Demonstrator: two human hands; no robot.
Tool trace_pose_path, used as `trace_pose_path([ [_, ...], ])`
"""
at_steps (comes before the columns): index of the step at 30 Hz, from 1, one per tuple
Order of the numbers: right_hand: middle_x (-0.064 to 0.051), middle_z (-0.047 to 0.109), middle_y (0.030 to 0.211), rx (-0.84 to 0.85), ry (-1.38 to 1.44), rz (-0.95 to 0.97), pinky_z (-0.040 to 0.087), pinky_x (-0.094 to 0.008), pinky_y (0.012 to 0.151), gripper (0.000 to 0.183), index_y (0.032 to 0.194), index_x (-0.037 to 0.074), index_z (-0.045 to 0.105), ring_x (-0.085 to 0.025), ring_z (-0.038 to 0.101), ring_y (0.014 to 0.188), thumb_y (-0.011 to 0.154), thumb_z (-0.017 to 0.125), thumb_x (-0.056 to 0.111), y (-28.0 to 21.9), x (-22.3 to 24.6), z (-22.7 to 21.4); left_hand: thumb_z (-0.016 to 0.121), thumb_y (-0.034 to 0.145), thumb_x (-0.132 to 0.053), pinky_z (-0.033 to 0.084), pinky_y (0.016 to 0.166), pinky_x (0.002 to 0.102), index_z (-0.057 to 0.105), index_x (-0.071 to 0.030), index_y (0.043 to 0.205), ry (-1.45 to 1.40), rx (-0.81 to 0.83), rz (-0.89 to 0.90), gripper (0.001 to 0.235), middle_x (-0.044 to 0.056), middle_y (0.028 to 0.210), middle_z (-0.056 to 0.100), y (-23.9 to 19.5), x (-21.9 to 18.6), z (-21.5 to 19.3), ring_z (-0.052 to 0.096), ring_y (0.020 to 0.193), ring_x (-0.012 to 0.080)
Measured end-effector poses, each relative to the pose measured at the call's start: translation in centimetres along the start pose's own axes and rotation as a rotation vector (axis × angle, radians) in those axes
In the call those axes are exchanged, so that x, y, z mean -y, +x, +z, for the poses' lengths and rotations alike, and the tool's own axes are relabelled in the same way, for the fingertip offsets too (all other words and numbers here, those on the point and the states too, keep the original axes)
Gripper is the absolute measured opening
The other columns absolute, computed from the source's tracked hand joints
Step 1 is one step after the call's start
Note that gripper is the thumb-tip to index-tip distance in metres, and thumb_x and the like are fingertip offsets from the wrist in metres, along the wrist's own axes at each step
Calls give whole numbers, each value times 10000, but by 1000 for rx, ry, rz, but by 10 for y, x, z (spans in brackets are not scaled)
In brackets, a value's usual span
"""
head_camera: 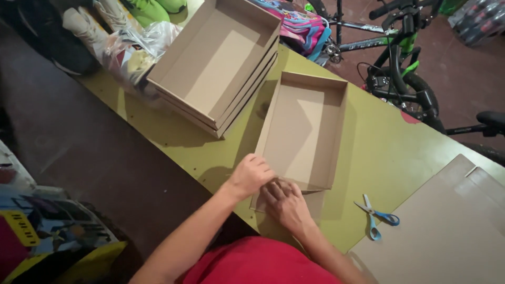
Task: Folding flat cardboard sheets into rectangular boxes
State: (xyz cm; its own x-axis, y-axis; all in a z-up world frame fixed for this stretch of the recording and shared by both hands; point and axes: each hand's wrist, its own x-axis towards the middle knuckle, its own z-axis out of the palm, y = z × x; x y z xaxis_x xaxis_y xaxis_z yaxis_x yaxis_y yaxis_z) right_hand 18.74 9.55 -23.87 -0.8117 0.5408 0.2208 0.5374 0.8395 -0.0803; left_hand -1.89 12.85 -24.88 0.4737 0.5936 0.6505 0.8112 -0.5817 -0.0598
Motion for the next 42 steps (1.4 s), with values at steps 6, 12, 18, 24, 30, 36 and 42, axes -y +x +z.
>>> trace_pose_path([
  [6, -37, 662, 1193, -186, 33, -35, 370, -527, 1062, 401, 1163, 209, 708, -276, 604, 1214, 812, 672, 399, -7, -2, 1, 686, 838, -418, 486, 720, 364, 582, -291, 730, 14, -7, -68, 196, -68, 610, 541, -5, -9, 45, 570, 610, 149],
  [12, -27, 683, 1004, -445, 83, -63, 456, -539, 910, 205, 1070, 239, 721, -297, 654, 1058, 913, 695, 368, -42, -51, -27, 670, 889, -427, 475, 821, 345, 557, -235, 803, 13, 94, -103, 239, -40, 671, 568, -7, -14, 37, 610, 618, 156],
  [18, 72, 613, 782, -308, -152, 151, 368, -484, 1027, 108, 936, 304, 700, -149, 624, 973, 830, 696, 289, -51, -94, -17, 695, 863, -336, 470, 889, 388, 572, -219, 869, -19, 191, -115, 170, -29, 738, 551, -21, -15, 53, 624, 701, 164],
  [24, 56, 549, 697, -321, -85, 146, 370, -445, 972, 108, 822, 260, 636, -157, 613, 801, 897, 678, 324, -33, -90, -21, 652, 917, -302, 467, 882, 400, 574, -211, 860, -26, 191, -123, 133, -17, 740, 544, -16, -17, 51, 617, 670, 187],
  [30, 60, 590, 744, -345, -16, 276, 374, -387, 996, 58, 895, 265, 663, -139, 635, 805, 932, 673, 308, -32, -89, -20, 621, 923, -319, 458, 877, 416, 600, -235, 870, 0, 213, -99, 101, -17, 750, 576, -16, -17, 51, 620, 672, 186],
  [36, 49, 589, 735, -308, 14, 204, 409, -382, 997, 72, 927, 271, 681, -158, 647, 804, 922, 666, 342, -31, -89, -24, 643, 910, -348, 441, 909, 407, 587, -236, 910, 21, 277, -140, 125, -24, 774, 589, -11, -20, 44, 634, 722, 178],
  [42, 42, 566, 752, -189, -115, 229, 384, -451, 1006, 51, 897, 253, 621, -170, 628, 809, 922, 595, 288, -28, -79, -29, 606, 929, -507, 391, 986, 479, 601, -186, 1091, -29, 435, -155, 359, 38, 911, 628, 6, -25, 29, 647, 839, 233],
])
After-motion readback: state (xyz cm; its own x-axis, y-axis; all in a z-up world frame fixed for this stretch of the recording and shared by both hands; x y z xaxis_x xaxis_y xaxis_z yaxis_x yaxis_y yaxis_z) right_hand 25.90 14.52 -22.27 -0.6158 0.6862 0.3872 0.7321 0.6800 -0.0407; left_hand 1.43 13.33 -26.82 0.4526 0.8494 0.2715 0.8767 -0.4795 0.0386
